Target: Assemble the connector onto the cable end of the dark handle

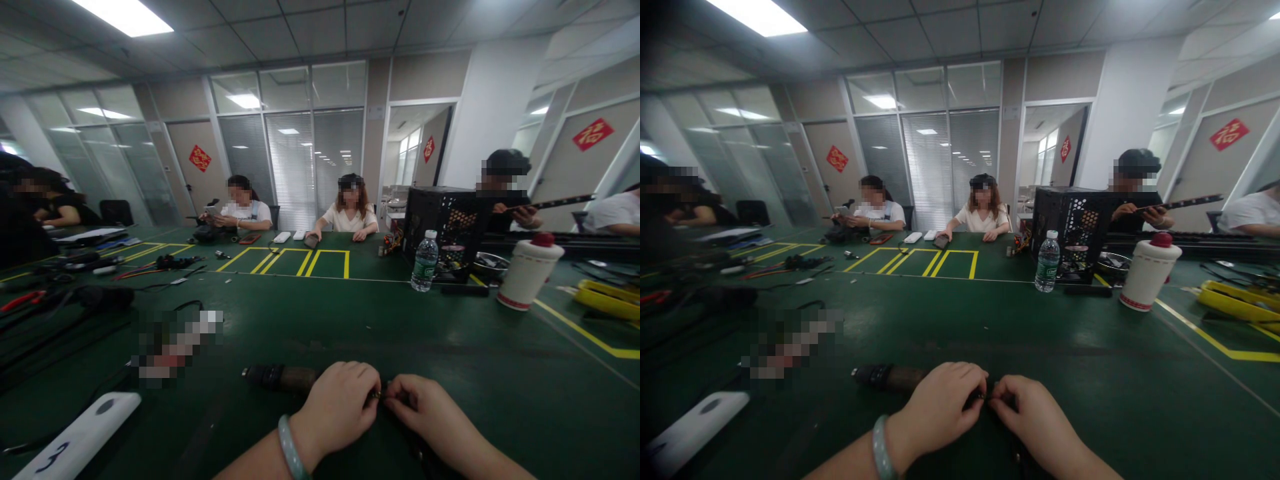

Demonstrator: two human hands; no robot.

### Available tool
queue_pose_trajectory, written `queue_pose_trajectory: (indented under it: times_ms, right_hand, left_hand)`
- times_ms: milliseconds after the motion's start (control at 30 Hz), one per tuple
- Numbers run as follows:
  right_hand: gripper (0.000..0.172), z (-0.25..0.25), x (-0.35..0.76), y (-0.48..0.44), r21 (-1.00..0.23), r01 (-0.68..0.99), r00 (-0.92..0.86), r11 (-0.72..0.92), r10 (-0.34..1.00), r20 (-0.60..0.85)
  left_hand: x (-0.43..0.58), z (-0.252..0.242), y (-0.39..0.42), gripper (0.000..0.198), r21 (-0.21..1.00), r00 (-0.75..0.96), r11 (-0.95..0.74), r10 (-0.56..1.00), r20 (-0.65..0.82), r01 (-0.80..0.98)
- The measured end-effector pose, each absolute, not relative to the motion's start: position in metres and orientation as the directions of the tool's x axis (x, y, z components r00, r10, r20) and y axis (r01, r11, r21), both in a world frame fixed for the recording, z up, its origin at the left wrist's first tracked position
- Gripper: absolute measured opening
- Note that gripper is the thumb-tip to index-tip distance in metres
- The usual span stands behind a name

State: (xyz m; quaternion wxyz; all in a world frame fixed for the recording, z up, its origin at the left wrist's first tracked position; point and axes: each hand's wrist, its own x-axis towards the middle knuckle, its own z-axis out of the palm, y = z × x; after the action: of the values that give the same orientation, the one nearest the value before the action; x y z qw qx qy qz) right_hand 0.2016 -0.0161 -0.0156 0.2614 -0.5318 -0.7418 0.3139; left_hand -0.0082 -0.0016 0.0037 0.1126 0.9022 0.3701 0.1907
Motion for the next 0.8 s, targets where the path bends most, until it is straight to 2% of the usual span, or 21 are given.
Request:
queue_pose_trajectory:
  times_ms: [800]
  right_hand:
    - [0.010,-0.0161,0.2019,-0.0152,-0.732,0.636,-0.292,0.243,0.954,0.063]
  left_hand:
    - [-0.0077,0.0036,-0.0012,0.016,0.356,0.629,-0.675,0.735,0.253,0.647]
